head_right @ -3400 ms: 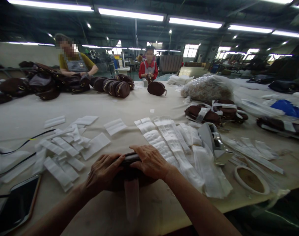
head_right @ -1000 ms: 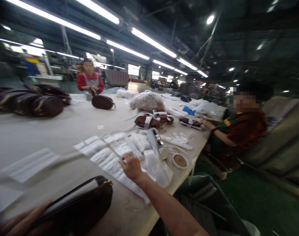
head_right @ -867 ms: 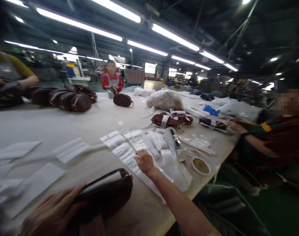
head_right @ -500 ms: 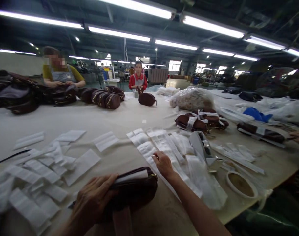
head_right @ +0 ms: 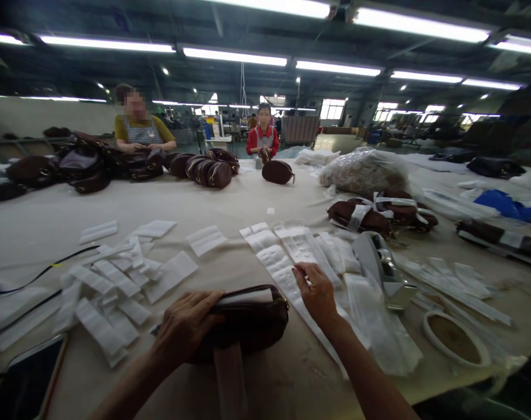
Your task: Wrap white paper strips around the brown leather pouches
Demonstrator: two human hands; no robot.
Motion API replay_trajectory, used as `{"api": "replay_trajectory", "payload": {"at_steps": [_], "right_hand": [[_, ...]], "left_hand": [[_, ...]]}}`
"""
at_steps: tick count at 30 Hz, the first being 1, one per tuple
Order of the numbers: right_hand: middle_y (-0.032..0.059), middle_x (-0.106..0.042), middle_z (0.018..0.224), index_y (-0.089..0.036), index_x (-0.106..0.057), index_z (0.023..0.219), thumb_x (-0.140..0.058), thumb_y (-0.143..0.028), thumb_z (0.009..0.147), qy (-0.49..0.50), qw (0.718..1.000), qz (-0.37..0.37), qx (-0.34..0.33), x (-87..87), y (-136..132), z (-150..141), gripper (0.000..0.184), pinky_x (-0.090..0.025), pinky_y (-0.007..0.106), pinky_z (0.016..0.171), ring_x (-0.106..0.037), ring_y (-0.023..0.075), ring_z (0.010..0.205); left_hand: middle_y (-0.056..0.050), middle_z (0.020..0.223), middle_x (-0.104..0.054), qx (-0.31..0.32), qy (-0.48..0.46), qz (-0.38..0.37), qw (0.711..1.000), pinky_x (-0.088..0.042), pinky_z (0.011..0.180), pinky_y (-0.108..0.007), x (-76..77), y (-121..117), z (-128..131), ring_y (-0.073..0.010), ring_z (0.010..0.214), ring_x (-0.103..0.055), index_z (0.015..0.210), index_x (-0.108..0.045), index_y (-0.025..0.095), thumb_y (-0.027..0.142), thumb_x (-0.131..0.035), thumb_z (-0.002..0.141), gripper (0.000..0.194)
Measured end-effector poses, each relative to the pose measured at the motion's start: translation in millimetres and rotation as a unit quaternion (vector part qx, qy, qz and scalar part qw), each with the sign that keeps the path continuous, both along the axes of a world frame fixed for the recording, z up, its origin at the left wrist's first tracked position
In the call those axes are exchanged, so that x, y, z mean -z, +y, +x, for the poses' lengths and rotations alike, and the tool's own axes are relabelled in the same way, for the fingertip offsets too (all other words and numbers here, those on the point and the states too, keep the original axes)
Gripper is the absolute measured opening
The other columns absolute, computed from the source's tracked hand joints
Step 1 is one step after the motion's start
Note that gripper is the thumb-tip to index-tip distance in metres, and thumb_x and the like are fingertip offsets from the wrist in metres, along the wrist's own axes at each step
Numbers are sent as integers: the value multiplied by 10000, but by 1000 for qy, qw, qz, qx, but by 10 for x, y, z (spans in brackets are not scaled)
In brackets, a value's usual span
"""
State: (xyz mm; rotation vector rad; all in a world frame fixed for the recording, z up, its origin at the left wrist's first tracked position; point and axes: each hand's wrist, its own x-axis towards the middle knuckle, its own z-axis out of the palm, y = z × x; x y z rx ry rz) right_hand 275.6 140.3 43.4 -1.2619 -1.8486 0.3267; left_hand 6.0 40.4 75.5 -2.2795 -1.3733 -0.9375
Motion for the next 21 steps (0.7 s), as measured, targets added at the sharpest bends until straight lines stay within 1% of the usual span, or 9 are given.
{"api": "replay_trajectory", "payload": {"at_steps": [2, 5, 8, 11, 14, 16, 18, 21], "right_hand": [[105, -670, 912, -156, -660, 905, -502, -293, 854, -57, 997, -44, 29, 186, 134, 37, 215, -498, 351, 766, -633, 228, 843], [87, -677, 932, -179, -682, 896, -547, -230, 823, -100, 992, -73, 6, 394, 270, -16, 162, -485, 327, 819, -632, 218, 903], [51, -679, 947, -220, -693, 903, -605, -219, 799, -132, 987, -91, -18, 493, 323, -154, 136, -467, 282, 835, -617, 190, 931], [45, -671, 857, -209, -696, 778, -639, -228, 782, -150, 982, -113, -16, 560, 363, -256, 60, -455, 272, 795, -608, 188, 888], [33, -652, 757, -191, -662, 650, -625, -245, 792, -146, 980, -134, 0, 608, 420, -285, 156, -444, 258, 715, -604, 172, 791], [23, -646, 726, -192, -653, 647, -599, -244, 806, -136, 981, -138, 7, 604, 449, -281, 176, -440, 249, 679, -597, 156, 735], [33, -652, 768, -194, -658, 691, -574, -246, 821, -126, 984, -129, 10, 562, 452, -274, 163, -445, 260, 707, -597, 163, 766], [66, -654, 900, -191, -661, 794, -532, -250, 849, -117, 988, -105, 0, 456, 401, -265, 152, -440, 303, 809, -591, 190, 886]], "left_hand": [[-47, 844, -691, 1, 5, 8, 1000, -480, 659, -281, -4, -15, 3, -168, 712, -636, 1029, -604, 149, 270, -464, 924, 212], [-50, 842, -686, 14, 13, 25, 1000, -481, 661, -268, -40, -64, 22, -158, 716, -632, 1031, -596, 144, 299, -410, 952, 255], [-52, 840, -682, 22, 23, 48, 998, -475, 657, -256, -73, -127, 23, -149, 707, -628, 1038, -583, 128, 338, -365, 971, 310], [-47, 830, -682, 8, 34, 62, 997, -470, 652, -252, -67, -158, -14, -147, 699, -629, 1035, -582, 127, 356, -353, 974, 330], [-45, 828, -685, -11, 32, 59, 998, -475, 651, -257, -30, -142, -65, -153, 703, -635, 1025, -589, 136, 375, -338, 975, 350], [-45, 836, -688, -17, 25, 51, 998, -480, 656, -264, -6, -122, -85, -159, 713, -640, 1020, -596, 144, 362, -359, 970, 326], [-47, 848, -689, -14, 22, 42, 999, -484, 668, -270, 11, -108, -86, -163, 725, -644, 1028, -598, 146, 325, -392, 961, 280], [-51, 853, -687, -11, 24, 42, 999, -482, 673, -274, 20, -101, -68, -166, 725, -642, 1036, -594, 141, 292, -403, 955, 257]]}}
